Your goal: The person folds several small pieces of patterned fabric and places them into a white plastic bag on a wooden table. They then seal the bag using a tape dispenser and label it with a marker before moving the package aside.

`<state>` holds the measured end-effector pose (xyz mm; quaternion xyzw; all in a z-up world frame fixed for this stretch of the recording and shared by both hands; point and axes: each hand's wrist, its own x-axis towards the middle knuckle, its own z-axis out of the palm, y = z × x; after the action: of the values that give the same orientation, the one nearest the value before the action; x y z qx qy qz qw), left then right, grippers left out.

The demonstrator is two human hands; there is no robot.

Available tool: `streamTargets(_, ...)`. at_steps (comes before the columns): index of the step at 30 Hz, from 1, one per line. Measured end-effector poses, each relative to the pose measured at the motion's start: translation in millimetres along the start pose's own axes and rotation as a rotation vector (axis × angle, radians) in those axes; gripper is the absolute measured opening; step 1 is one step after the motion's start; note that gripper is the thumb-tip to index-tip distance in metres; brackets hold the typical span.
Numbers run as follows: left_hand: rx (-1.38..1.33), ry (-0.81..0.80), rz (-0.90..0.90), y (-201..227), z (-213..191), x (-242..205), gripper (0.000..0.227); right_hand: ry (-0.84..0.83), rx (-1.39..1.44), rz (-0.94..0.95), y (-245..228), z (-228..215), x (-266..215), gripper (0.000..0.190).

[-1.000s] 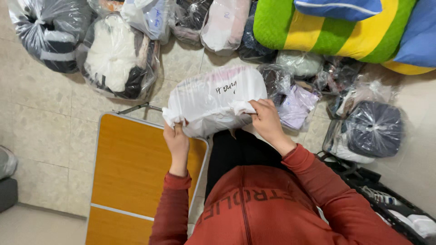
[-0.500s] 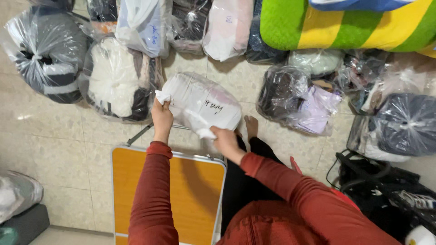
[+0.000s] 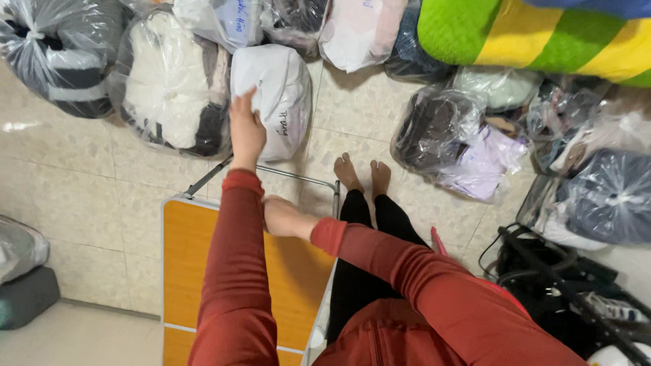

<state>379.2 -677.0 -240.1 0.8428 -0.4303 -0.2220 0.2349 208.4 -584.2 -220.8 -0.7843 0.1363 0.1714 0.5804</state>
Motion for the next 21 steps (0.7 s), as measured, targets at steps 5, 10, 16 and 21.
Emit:
streamTargets(5,-0.107,-0.117,-0.082,3,12,-102,0.042,-0.025,-0.138,0.167,31,-24,-76,0.061)
streamTargets(10,-0.052,-0.097,-0.306,50,26,-219,0.042,0.168,-0.286,0.26,50,-74,-155,0.075)
streamTargets(16,-0.044,-0.099,-0.386,141,36,-292,0.041,0.133,-0.267,0.307,93,-137,-226,0.07)
streamTargets(21,-0.081,-0.263,-0.35,200,48,-308,0.046,-0.107,-0.48,0.408,136,-186,-273,0.073)
